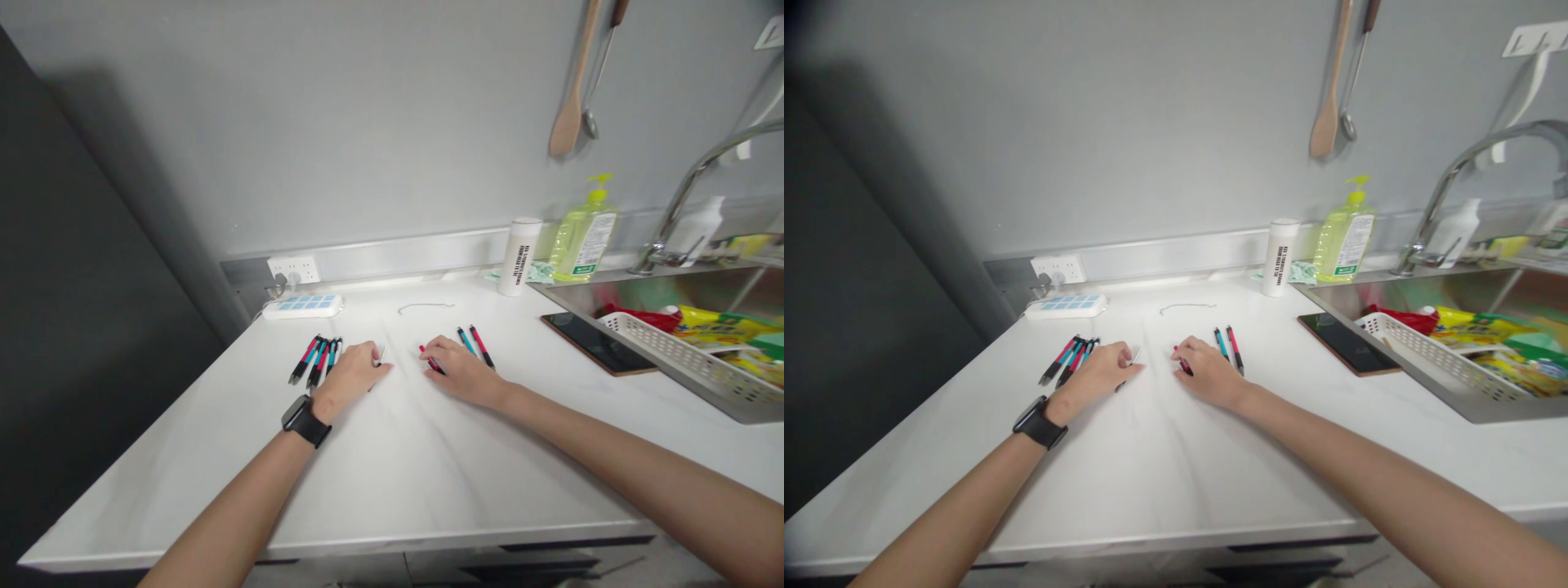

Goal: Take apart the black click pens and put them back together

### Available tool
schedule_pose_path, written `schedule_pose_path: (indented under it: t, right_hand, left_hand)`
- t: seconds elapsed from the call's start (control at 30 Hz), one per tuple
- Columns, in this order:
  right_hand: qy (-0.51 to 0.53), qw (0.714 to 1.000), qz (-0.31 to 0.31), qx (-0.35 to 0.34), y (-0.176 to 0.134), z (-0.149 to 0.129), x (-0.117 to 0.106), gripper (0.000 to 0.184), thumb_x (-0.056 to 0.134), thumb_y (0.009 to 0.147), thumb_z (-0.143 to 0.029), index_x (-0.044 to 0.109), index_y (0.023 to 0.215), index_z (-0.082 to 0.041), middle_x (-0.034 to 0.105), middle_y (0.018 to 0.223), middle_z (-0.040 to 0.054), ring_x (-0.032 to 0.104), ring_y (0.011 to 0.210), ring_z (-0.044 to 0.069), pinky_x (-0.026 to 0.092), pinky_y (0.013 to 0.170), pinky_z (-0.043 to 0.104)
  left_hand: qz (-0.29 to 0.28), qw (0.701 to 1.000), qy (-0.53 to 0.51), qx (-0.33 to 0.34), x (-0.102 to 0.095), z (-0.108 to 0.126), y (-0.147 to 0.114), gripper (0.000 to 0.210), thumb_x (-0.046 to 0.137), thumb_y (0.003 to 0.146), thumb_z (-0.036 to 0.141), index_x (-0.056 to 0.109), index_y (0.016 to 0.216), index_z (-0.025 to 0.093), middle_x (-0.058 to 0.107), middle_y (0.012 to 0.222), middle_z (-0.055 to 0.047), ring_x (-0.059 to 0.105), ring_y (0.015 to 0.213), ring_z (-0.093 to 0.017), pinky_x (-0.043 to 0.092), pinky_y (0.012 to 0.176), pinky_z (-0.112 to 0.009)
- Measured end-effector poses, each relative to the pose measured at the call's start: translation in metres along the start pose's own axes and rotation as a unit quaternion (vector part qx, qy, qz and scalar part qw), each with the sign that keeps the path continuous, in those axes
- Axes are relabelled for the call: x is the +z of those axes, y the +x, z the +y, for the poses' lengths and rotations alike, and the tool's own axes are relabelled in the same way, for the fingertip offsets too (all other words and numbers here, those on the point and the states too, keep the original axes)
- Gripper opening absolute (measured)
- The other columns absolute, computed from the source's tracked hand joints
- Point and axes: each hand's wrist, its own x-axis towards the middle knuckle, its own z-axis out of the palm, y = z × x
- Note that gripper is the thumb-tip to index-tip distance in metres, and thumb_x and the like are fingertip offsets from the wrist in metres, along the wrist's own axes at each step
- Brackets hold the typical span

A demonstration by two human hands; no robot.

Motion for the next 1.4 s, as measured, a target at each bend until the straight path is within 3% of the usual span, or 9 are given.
schedule_pose_path:
  t: [0.17, 0.53, 0.67, 0.83, 0.93, 1.03, 1.13, 1.27, 1.4]
  right_hand:
    - [0.011, 1.0, 0.004, 0.003, 0.0, -0.001, -0.003, 0.008, 0.059, 0.081, -0.018, 0.065, 0.086, -0.02, 0.059, 0.101, 0.0075, 0.058, 0.093, 0.019, 0.046, 0.091, 0.043]
    - [0.099, 0.994, 0.034, -0.007, 0.006, -0.011, -0.006, 0.008, 0.056, 0.082, -0.018, 0.064, 0.082, -0.02, 0.062, 0.092, 0.0057, 0.059, 0.088, 0.017, 0.045, 0.086, 0.036]
    - [0.259, 0.964, 0.008, 0.054, 0.009, -0.014, -0.004, 0.01, 0.059, 0.081, -0.027, 0.059, 0.086, -0.019, 0.063, 0.08, 0.0018, 0.058, 0.074, 0.014, 0.046, 0.072, 0.03]
    - [0.387, 0.918, -0.039, 0.073, 0.01, -0.016, -0.001, 0.022, 0.064, 0.077, -0.034, 0.054, 0.089, -0.018, 0.063, 0.079, 0.0006, 0.06, 0.075, 0.013, 0.046, 0.074, 0.029]
    - [0.327, 0.942, -0.038, 0.061, 0.007, -0.017, -0.004, 0.016, 0.058, 0.082, -0.03, 0.055, 0.092, -0.018, 0.063, 0.083, 0.0028, 0.06, 0.078, 0.014, 0.047, 0.074, 0.03]
    - [0.139, 0.99, 0.017, 0.014, 0.004, -0.014, -0.007, 0.015, 0.053, 0.084, -0.02, 0.059, 0.097, -0.018, 0.06, 0.096, 0.0067, 0.058, 0.088, 0.017, 0.047, 0.081, 0.033]
    - [-0.013, 0.999, 0.036, 0.01, 0.001, -0.006, -0.007, 0.025, 0.053, 0.082, -0.013, 0.061, 0.105, -0.017, 0.057, 0.101, 0.0094, 0.057, 0.094, 0.02, 0.044, 0.089, 0.037]
    - [-0.045, 0.998, -0.025, 0.039, 0.001, 0.001, -0.004, 0.027, 0.049, 0.084, -0.008, 0.063, 0.105, -0.016, 0.059, 0.094, 0.0091, 0.058, 0.092, 0.02, 0.044, 0.088, 0.036]
    - [0.009, 0.998, -0.031, 0.057, 0.003, -0.001, -0.002, 0.026, 0.049, 0.083, -0.009, 0.066, 0.1, -0.018, 0.059, 0.09, 0.0068, 0.058, 0.085, 0.018, 0.045, 0.081, 0.032]
  left_hand:
    - [0.032, 0.999, 0.017, 0.039, 0.002, 0.005, -0.001, 0.013, 0.064, 0.068, 0.031, 0.057, 0.068, 0.02, 0.059, 0.067, -0.003, 0.055, 0.065, -0.019, 0.039, 0.064, -0.029]
    - [-0.048, 0.971, -0.018, 0.232, 0.003, 0.021, -0.009, 0.011, 0.055, 0.08, 0.023, 0.059, 0.09, 0.02, 0.058, 0.09, -0.005, 0.055, 0.091, -0.021, 0.042, 0.084, -0.031]
    - [-0.068, 0.958, -0.058, 0.274, 0.003, 0.027, -0.012, 0.012, 0.051, 0.086, 0.025, 0.059, 0.094, 0.021, 0.06, 0.095, -0.004, 0.055, 0.091, -0.018, 0.041, 0.083, -0.028]
    - [-0.07, 0.958, -0.087, 0.265, 0.004, 0.028, -0.013, 0.014, 0.051, 0.088, 0.028, 0.062, 0.086, 0.02, 0.061, 0.09, -0.003, 0.057, 0.083, -0.016, 0.043, 0.076, -0.025]
    - [-0.058, 0.963, -0.086, 0.25, 0.004, 0.025, -0.011, 0.012, 0.054, 0.086, 0.025, 0.064, 0.081, 0.02, 0.063, 0.085, -0.002, 0.058, 0.08, -0.015, 0.043, 0.075, -0.025]
    - [-0.016, 0.976, -0.075, 0.203, 0.004, 0.021, -0.006, 0.007, 0.058, 0.082, 0.022, 0.063, 0.078, 0.019, 0.065, 0.08, -0.002, 0.059, 0.077, -0.016, 0.044, 0.076, -0.026]
    - [0.009, 0.986, -0.083, 0.143, 0.004, 0.017, -0.002, 0.005, 0.059, 0.078, 0.017, 0.063, 0.075, 0.018, 0.066, 0.076, -0.001, 0.061, 0.075, -0.015, 0.045, 0.076, -0.026]
    - [0.017, 0.989, -0.114, 0.097, 0.004, 0.013, 0.001, 0.006, 0.058, 0.076, 0.015, 0.063, 0.073, 0.018, 0.067, 0.075, -0.002, 0.062, 0.075, -0.015, 0.046, 0.074, -0.025]
    - [0.01, 0.983, -0.163, 0.089, 0.006, 0.008, 0.005, 0.004, 0.062, 0.073, 0.021, 0.063, 0.073, 0.017, 0.066, 0.076, -0.003, 0.061, 0.075, -0.015, 0.046, 0.073, -0.025]
